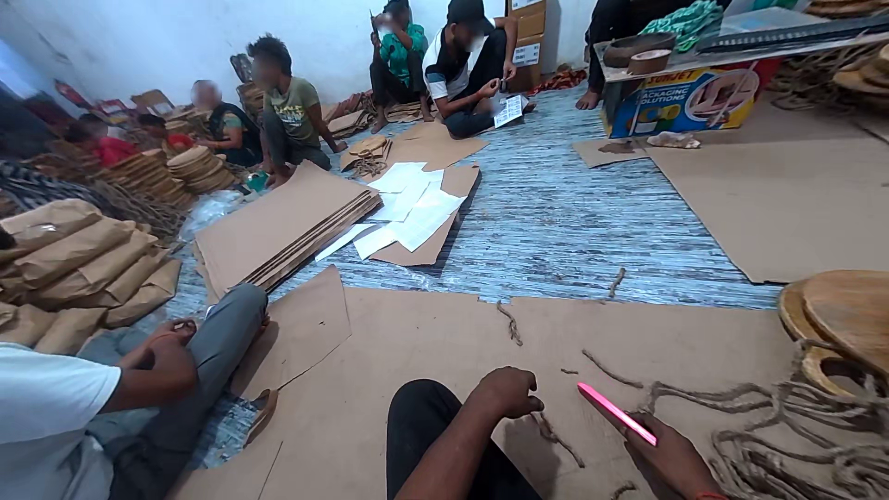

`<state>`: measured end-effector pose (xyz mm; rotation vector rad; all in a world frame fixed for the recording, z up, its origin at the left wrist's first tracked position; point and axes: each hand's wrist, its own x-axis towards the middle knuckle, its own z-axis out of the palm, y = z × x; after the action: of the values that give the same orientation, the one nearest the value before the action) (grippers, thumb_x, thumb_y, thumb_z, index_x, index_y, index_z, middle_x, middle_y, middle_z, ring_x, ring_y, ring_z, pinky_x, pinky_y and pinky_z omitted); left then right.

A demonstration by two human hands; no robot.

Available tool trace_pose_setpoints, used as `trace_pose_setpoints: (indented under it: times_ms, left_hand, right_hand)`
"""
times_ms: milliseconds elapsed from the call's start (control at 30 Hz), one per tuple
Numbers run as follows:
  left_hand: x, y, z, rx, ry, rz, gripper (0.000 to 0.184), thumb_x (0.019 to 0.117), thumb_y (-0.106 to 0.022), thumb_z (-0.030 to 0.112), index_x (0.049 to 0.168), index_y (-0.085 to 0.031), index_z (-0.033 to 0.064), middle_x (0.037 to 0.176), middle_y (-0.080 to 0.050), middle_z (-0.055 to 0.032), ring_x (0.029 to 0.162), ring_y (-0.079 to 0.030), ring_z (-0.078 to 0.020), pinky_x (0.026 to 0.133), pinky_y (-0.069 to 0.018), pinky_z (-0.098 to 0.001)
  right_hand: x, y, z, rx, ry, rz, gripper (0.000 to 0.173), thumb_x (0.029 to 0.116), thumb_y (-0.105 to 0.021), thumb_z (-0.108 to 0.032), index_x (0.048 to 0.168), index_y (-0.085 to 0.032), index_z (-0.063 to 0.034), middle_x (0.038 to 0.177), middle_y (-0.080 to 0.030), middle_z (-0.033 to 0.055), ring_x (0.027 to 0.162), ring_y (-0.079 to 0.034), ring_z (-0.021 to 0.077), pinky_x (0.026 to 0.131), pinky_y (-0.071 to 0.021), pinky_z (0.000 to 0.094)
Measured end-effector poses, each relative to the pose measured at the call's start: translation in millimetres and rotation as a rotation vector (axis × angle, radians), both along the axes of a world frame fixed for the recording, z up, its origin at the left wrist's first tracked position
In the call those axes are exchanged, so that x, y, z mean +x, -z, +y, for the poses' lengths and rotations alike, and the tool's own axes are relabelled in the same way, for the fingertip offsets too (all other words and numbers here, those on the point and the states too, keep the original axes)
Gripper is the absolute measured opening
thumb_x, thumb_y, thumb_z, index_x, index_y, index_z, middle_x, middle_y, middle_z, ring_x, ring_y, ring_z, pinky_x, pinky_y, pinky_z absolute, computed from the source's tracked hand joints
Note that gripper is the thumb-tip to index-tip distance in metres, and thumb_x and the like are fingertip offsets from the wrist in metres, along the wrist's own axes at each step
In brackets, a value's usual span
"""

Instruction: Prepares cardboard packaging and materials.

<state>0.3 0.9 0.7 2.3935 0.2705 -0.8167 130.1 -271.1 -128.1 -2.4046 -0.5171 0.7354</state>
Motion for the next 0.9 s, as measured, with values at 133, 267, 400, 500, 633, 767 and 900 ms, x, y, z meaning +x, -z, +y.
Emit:
trace_pose_setpoints:
  times_ms: [133, 267, 400, 500, 633, 767, 900]
  left_hand:
    - [-0.1, 0.4, 0.1, 0.005, 0.009, 0.003, 0.047, 0.1072, -0.057, 0.033, 0.141, -0.057, 0.0006, 0.127, -0.068, -0.0244, 0.122, -0.064, -0.0401, 0.106, -0.0473, -0.0615]
    - [-0.1, 0.4, 0.3, 0.003, 0.007, 0.004, 0.046, 0.1072, -0.057, 0.033, 0.140, -0.057, 0.0002, 0.126, -0.067, -0.0248, 0.121, -0.065, -0.0402, 0.105, -0.0478, -0.0612]
    - [-0.1, -0.1, -0.4, 0.003, 0.004, 0.007, 0.046, 0.1073, -0.057, 0.033, 0.140, -0.058, 0.0006, 0.126, -0.067, -0.0248, 0.121, -0.064, -0.0403, 0.106, -0.0475, -0.0614]
    - [0.8, 0.2, 0.2, 0.006, 0.007, 0.012, 0.047, 0.1075, -0.056, 0.033, 0.141, -0.057, 0.0004, 0.126, -0.067, -0.0247, 0.121, -0.065, -0.0400, 0.106, -0.0476, -0.0609]
    - [0.1, 1.5, 0.2, -0.006, -0.001, 0.006, 0.046, 0.1072, -0.057, 0.033, 0.140, -0.057, 0.0003, 0.126, -0.067, -0.0250, 0.121, -0.064, -0.0406, 0.105, -0.0475, -0.0617]
    - [0.1, 1.4, 0.3, -0.006, -0.009, 0.006, 0.047, 0.1070, -0.057, 0.033, 0.141, -0.057, 0.0001, 0.127, -0.067, -0.0252, 0.122, -0.064, -0.0408, 0.106, -0.0470, -0.0623]
    - [0.3, 1.7, -0.1, -0.002, -0.002, 0.010, 0.047, 0.1073, -0.057, 0.033, 0.141, -0.057, 0.0003, 0.127, -0.067, -0.0250, 0.122, -0.064, -0.0406, 0.106, -0.0471, -0.0618]
  right_hand:
    - [-0.1, 0.4, 0.1, 0.001, 0.002, 0.000, 0.037, 0.0970, -0.070, -0.026, 0.125, -0.069, -0.0013, 0.112, -0.072, 0.0259, 0.107, -0.069, 0.0426, 0.095, -0.0503, 0.0637]
    - [1.3, 4.2, -0.6, 0.000, 0.001, -0.001, 0.038, 0.0970, -0.070, -0.026, 0.125, -0.068, -0.0010, 0.112, -0.072, 0.0255, 0.107, -0.069, 0.0427, 0.095, -0.0502, 0.0640]
    - [0.8, 2.9, -0.6, -0.001, 0.007, 0.008, 0.037, 0.0976, -0.070, -0.025, 0.126, -0.068, -0.0012, 0.113, -0.072, 0.0254, 0.108, -0.068, 0.0429, 0.096, -0.0503, 0.0635]
    - [0.0, 0.6, -0.2, -0.008, 0.005, 0.006, 0.037, 0.0975, -0.070, -0.026, 0.126, -0.068, -0.0016, 0.113, -0.072, 0.0247, 0.107, -0.069, 0.0422, 0.095, -0.0506, 0.0627]
    - [0.2, 0.4, 0.2, -0.009, -0.006, 0.004, 0.038, 0.0976, -0.070, -0.025, 0.126, -0.068, -0.0013, 0.114, -0.071, 0.0259, 0.108, -0.068, 0.0428, 0.096, -0.0498, 0.0635]
    - [1.0, 1.3, -0.2, -0.015, -0.015, -0.002, 0.038, 0.0976, -0.069, -0.025, 0.127, -0.068, -0.0009, 0.115, -0.071, 0.0262, 0.109, -0.068, 0.0435, 0.096, -0.0497, 0.0640]
    - [0.8, 2.7, -0.5, -0.015, -0.011, 0.001, 0.038, 0.0976, -0.069, -0.025, 0.127, -0.067, -0.0013, 0.115, -0.071, 0.0258, 0.109, -0.068, 0.0428, 0.096, -0.0497, 0.0640]
